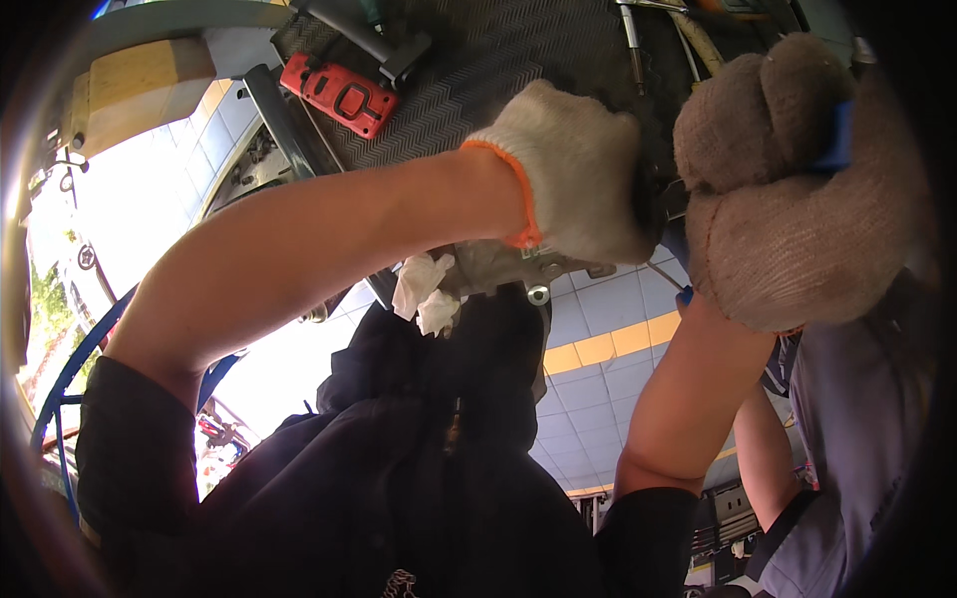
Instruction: The person uses a ratchet wrench to loosen and remove bolts from a car part on a workbench. They then wipe the part with a cloth and handle a plastic bag containing small components.
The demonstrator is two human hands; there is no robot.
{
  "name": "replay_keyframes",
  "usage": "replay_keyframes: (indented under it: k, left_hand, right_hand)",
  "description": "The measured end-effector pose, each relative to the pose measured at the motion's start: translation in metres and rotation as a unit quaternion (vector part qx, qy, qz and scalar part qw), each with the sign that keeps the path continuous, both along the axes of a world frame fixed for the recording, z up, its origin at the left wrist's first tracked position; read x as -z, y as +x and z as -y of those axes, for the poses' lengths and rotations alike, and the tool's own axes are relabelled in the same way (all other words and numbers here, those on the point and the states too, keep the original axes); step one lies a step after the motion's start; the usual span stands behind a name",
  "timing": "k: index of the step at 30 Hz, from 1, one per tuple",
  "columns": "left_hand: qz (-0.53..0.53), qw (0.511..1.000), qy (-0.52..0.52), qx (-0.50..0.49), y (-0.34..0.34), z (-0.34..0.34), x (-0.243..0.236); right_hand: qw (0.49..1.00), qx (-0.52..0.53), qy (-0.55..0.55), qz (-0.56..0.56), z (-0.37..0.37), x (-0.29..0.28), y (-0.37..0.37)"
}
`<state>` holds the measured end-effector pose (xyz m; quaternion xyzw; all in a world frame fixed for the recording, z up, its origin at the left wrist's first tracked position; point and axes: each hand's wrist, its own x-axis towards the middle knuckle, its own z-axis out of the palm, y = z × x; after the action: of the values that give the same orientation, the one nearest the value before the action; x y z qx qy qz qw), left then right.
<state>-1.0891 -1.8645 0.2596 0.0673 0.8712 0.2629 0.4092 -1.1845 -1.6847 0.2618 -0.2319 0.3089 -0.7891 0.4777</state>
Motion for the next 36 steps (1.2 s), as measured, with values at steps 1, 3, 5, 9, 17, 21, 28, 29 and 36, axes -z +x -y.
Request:
replay_keyframes:
  k: [1, 3, 5, 9, 17, 21, 28, 29, 36]
  left_hand:
    - [0.005, 1.000, 0.000, 0.003, 0.000, 0.000, 0.000]
    - [0.012, 1.000, 0.000, 0.007, 0.000, -0.001, -0.001]
    - [0.010, 1.000, -0.007, 0.008, 0.000, -0.001, -0.002]
    - [0.001, 1.000, -0.014, -0.002, 0.001, -0.002, -0.001]
    - [-0.002, 0.999, 0.002, -0.033, 0.005, -0.001, 0.001]
    - [-0.021, 0.999, 0.007, -0.042, 0.006, -0.002, 0.000]
    - [-0.024, 0.999, 0.003, -0.027, 0.007, -0.004, 0.006]
    - [-0.023, 0.999, 0.000, -0.023, 0.007, -0.004, 0.006]
    - [-0.011, 1.000, -0.021, -0.005, 0.005, -0.005, -0.001]
  right_hand:
    - [1.000, 0.011, 0.007, 0.003, -0.001, -0.001, 0.004]
    - [0.995, 0.084, 0.054, 0.006, -0.004, -0.003, 0.006]
    - [0.987, 0.138, 0.087, -0.003, -0.007, -0.005, 0.009]
    - [0.982, 0.158, 0.097, -0.023, -0.011, -0.002, 0.014]
    - [0.994, 0.076, 0.065, -0.049, -0.004, -0.006, 0.002]
    - [0.987, -0.127, 0.018, -0.101, 0.002, -0.009, -0.015]
    - [0.990, -0.008, 0.085, -0.108, -0.004, -0.001, 0.003]
    - [0.990, 0.023, 0.100, -0.095, -0.004, 0.000, 0.007]
    - [0.979, 0.151, 0.125, -0.056, -0.002, 0.001, 0.015]
